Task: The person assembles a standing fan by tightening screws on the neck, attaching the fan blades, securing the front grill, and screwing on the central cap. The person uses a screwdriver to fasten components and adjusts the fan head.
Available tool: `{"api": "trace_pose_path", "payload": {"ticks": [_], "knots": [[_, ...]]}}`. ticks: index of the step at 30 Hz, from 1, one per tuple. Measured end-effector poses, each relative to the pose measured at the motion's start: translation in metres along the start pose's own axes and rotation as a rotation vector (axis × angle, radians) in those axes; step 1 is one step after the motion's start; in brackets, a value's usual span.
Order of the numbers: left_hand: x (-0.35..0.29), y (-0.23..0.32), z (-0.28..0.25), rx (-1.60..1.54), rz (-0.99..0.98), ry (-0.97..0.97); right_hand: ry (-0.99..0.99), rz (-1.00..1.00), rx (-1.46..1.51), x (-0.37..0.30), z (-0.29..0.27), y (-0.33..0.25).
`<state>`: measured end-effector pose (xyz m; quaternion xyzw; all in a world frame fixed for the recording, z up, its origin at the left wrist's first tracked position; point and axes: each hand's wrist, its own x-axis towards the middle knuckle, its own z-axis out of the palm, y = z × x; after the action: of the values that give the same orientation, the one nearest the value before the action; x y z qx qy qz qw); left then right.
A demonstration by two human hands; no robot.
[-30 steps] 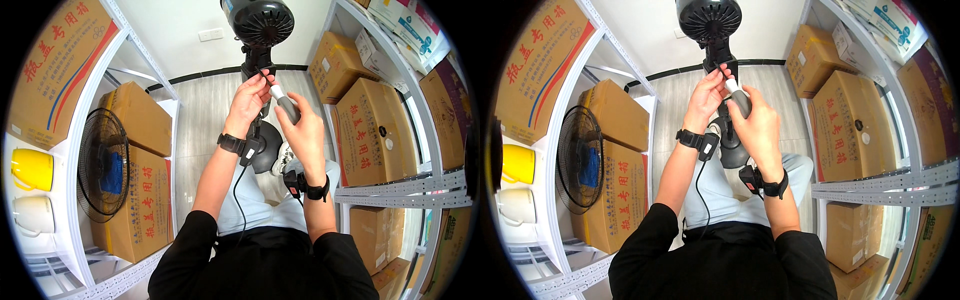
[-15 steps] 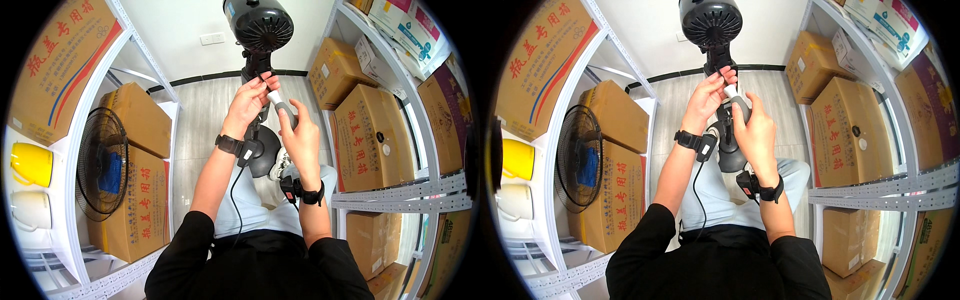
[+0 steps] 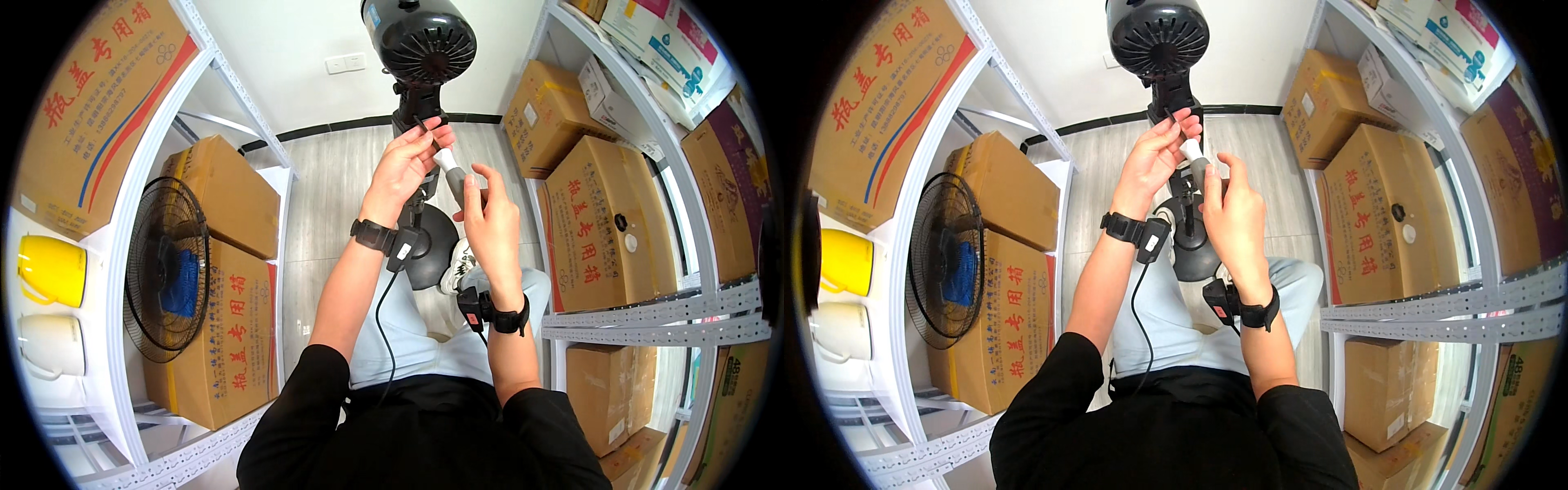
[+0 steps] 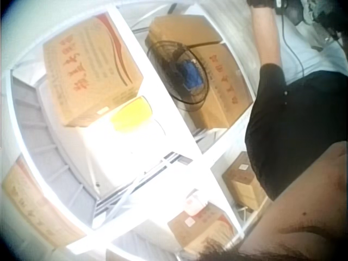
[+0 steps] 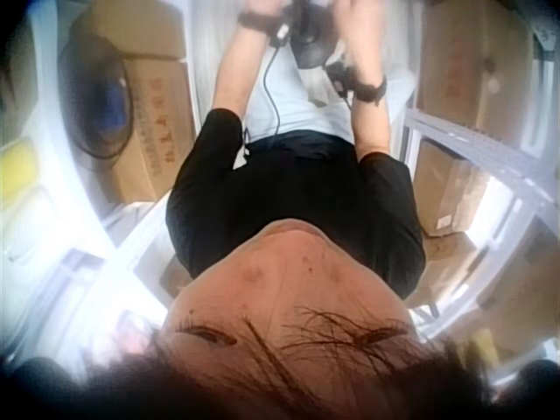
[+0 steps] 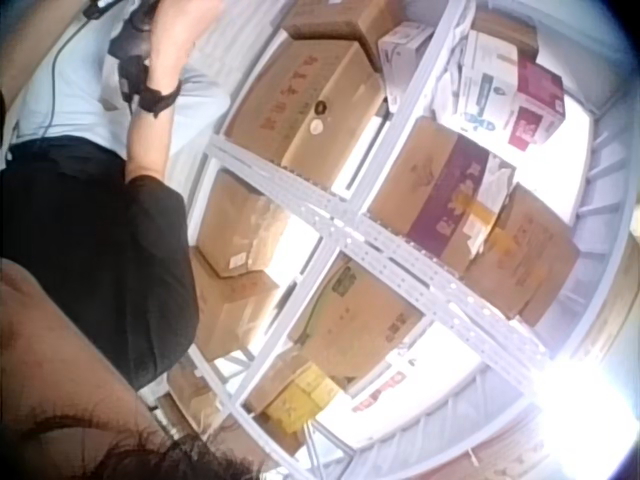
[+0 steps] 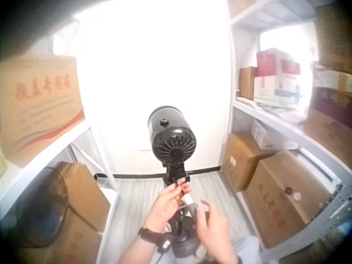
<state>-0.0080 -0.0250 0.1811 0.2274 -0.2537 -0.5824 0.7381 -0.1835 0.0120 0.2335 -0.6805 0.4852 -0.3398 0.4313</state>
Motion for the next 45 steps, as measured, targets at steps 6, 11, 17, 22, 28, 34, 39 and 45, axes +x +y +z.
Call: {"api": "trace_pose_path", "payload": {"ticks": [6, 11, 17, 22, 28, 34, 39, 45], "knots": [[0.01, -0.007, -0.022, 0.074, -0.009, 0.08, 0.202, -0.472, -0.305, -0.013, 0.006, 0.002], [0.006, -0.005, -0.007, -0.035, -0.019, -0.03, 0.282, -0.407, -0.259, -0.003, 0.007, 0.012], [0.008, -0.005, -0.014, -0.004, -0.022, 0.027, 0.195, -0.426, -0.199, -0.002, 0.004, 0.011], [0.013, -0.01, -0.017, 0.008, -0.02, 0.056, 0.263, -0.461, -0.258, -0.014, 0.008, 0.0], [0.003, -0.005, -0.014, -0.084, -0.012, -0.063, 0.248, -0.307, -0.267, -0.004, 0.005, 0.006], [0.007, -0.009, -0.022, -0.063, -0.005, -0.067, 0.199, -0.31, -0.184, -0.004, 0.005, 0.01], [0.011, -0.013, -0.026, -0.084, -0.006, -0.01, 0.359, -0.584, -0.337, -0.005, 0.007, 0.013], [0.006, -0.011, -0.02, -0.103, -0.003, 0.012, 0.193, -0.188, -0.083, 0.002, 0.005, 0.008]]}}
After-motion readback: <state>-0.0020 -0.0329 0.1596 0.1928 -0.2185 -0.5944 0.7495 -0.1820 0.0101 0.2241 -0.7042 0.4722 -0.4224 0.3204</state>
